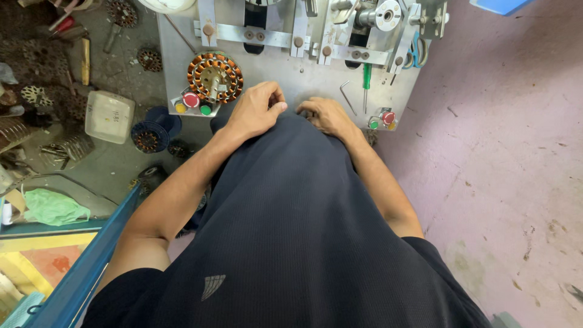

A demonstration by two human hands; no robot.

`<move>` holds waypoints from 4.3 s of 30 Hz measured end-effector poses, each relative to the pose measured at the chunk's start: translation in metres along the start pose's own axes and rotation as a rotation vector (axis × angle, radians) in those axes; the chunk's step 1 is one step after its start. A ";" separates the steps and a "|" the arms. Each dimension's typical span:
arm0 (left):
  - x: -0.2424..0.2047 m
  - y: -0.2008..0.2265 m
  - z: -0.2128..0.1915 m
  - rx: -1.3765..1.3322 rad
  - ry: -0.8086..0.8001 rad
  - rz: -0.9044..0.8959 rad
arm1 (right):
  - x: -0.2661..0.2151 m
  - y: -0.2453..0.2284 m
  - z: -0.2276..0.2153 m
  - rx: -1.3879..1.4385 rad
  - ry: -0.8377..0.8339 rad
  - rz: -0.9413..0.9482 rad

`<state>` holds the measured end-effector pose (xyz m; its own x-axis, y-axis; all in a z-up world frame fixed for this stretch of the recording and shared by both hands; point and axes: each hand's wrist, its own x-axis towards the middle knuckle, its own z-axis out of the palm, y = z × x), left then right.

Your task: The person assembles a small cylindrical metal component using an Allen key and a screwdriver. They tighten screws, insert a pin, and place the finished part into a machine slot.

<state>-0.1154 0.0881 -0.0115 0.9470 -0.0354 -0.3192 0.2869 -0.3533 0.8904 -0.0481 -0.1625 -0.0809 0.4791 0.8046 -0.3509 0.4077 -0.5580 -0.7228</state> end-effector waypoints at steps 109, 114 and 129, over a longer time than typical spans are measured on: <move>0.354 0.108 0.099 0.088 0.646 0.300 | 0.147 0.137 -0.280 0.339 1.165 -0.148; 0.350 0.113 0.098 0.054 0.615 0.244 | 0.137 0.116 -0.282 0.286 1.113 -0.007; 0.354 0.108 0.100 0.056 0.635 0.267 | 0.148 0.132 -0.278 0.298 1.114 -0.001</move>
<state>0.2360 -0.0559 -0.0602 0.8902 0.4205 0.1753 0.0406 -0.4565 0.8888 0.2929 -0.1731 -0.0624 0.9599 0.0965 0.2631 0.2801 -0.3677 -0.8868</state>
